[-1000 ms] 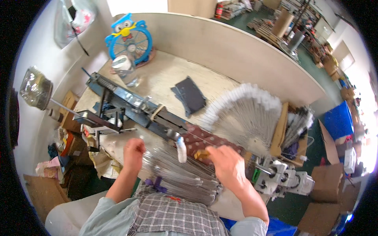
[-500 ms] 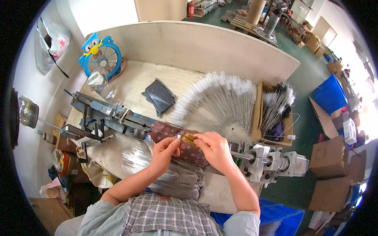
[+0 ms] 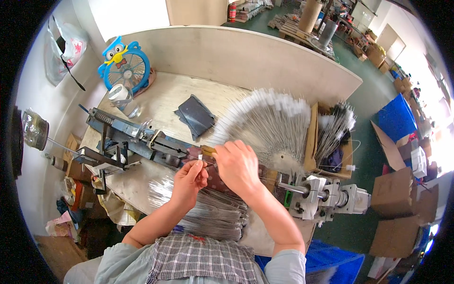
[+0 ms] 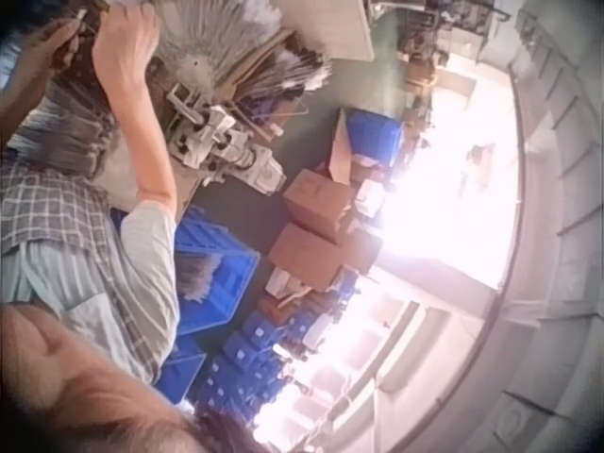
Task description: Assembling industrial brushes by attaching metal clips to bundles of bristles using a press machine.
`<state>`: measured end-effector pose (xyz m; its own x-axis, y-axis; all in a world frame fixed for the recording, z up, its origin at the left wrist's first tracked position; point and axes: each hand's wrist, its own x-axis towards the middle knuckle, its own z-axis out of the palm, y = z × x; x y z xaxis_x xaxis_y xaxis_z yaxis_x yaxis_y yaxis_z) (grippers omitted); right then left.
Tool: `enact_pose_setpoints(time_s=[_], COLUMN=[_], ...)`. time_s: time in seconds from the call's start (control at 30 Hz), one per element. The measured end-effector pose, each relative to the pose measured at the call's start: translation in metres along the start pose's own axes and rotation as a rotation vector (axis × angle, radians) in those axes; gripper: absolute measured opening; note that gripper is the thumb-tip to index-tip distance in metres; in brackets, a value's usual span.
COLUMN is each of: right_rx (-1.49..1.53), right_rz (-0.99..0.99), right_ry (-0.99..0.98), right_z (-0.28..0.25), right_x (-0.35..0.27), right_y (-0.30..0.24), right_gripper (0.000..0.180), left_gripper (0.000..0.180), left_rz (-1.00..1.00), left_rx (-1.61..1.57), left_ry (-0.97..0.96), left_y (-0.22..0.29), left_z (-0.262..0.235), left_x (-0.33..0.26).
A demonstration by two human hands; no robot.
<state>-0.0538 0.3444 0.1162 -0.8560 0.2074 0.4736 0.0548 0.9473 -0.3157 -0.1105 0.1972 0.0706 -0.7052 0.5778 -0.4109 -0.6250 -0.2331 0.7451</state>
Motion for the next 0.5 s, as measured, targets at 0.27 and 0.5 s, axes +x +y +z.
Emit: enact_pose_setpoints(time_s=[0.27, 0.5], right_rx=[0.314, 0.374], right_rz=[0.202, 0.247], right_ry=[-0.281, -0.28], right_z=[0.006, 0.012], right_x=[0.004, 0.004], right_y=[-0.01, -0.014], right_gripper=[0.019, 0.021], left_gripper=[0.02, 0.042], left_rz=[0.03, -0.013], left_rx=[-0.011, -0.114], left_ry=[-0.086, -0.056], left_y=[-0.003, 0.003], left_z=[-0.009, -0.002], left_x=[0.0, 0.003])
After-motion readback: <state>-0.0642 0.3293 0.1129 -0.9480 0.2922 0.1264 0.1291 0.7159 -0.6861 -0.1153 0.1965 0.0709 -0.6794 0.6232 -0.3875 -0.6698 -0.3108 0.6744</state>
